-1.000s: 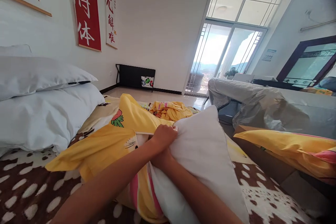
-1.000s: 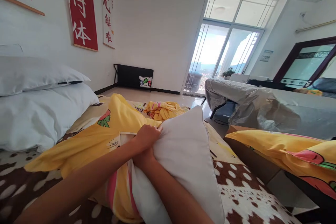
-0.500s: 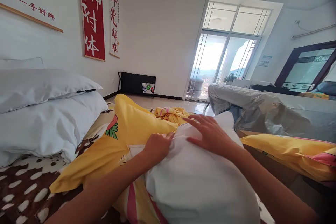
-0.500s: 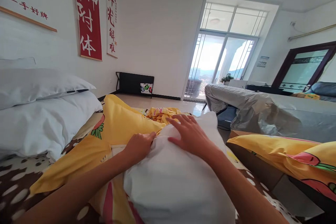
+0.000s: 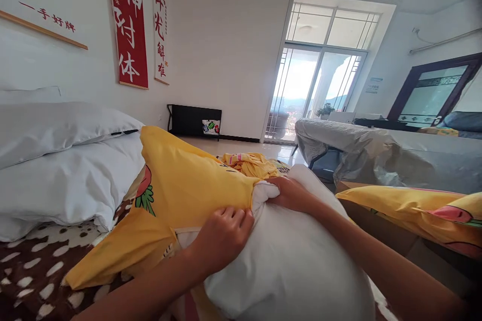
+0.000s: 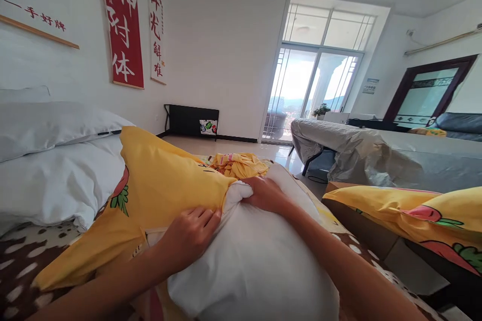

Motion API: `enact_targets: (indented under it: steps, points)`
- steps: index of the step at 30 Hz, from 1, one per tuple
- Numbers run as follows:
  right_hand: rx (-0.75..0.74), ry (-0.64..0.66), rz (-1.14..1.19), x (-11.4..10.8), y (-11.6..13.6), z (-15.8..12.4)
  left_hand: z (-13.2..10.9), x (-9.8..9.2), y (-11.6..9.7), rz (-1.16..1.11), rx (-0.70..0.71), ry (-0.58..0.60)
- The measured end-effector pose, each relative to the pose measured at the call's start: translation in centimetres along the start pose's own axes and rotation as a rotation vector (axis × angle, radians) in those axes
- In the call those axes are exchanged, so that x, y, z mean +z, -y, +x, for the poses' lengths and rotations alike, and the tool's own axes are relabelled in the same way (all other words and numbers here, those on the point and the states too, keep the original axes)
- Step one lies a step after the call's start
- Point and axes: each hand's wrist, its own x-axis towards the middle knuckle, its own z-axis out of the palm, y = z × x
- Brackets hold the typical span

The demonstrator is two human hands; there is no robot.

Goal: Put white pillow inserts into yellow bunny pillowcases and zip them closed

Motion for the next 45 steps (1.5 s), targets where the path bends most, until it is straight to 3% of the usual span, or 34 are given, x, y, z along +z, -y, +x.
enact_targets:
  steps: [3, 8, 11, 13, 15, 19, 22, 24, 26, 31, 36, 37, 39, 42, 45]
  points:
    - [0.034, -0.106, 0.022, -2.1, 0.2, 0.3, 0.6, -0.7, 1.7, 0.0, -0.039, -0.108]
    - [0.255, -0.42, -0.11, -7.6, -0.4, 1.6, 0.5, -3.0, 4.6, -0.017, -0.109, -0.295]
    - [0.362, -0.565, -0.296, -10.5, -0.4, 2.7, -0.5, -3.5, 5.9, -0.026, -0.118, -0.343]
    - [0.403, -0.623, -0.377, -10.9, 0.6, 3.3, -1.0, -3.1, 6.6, -0.044, -0.152, -0.339]
    - [0.343, -0.6, -0.432, -9.5, 2.6, 4.0, -1.3, -2.3, 7.1, -0.057, -0.199, -0.314]
    - [0.052, -0.383, -0.484, -3.3, 7.5, 4.7, -2.2, -0.5, 8.3, -0.056, -0.268, -0.236]
    - [-0.206, -0.068, -0.423, 0.5, 8.4, 5.1, -3.7, 0.4, 9.6, -0.042, -0.334, -0.158]
    - [-0.2, 0.066, -0.359, 1.2, 6.8, 5.5, -4.9, 0.8, 10.4, -0.069, -0.405, -0.095]
    - [-0.055, 0.088, -0.308, 0.8, 3.8, 5.9, -5.7, 1.3, 10.9, -0.147, -0.518, 0.0]
    - [0.225, 0.175, -0.213, 0.7, -4.6, 5.7, -7.1, 4.2, 10.4, -0.507, -0.842, 0.436]
    - [0.346, 0.248, -0.034, 5.8, -8.3, 2.6, -9.4, 9.3, 7.9, -0.997, -0.946, 0.788]
    - [0.367, 0.247, -0.009, 7.2, -8.4, 2.0, -9.6, 10.3, 7.1, -1.052, -0.945, 0.802]
    - [0.43, 0.219, 0.015, 9.7, -8.0, 1.1, -9.3, 11.9, 5.5, -1.149, -0.95, 0.714]
    - [0.513, 0.118, 0.021, 12.1, -6.7, 1.0, -7.0, 13.5, 3.7, -1.241, -0.973, 0.401]
    - [0.537, 0.018, 0.015, 12.4, -5.1, 1.6, -4.2, 13.9, 4.4, -1.035, -1.073, 0.207]
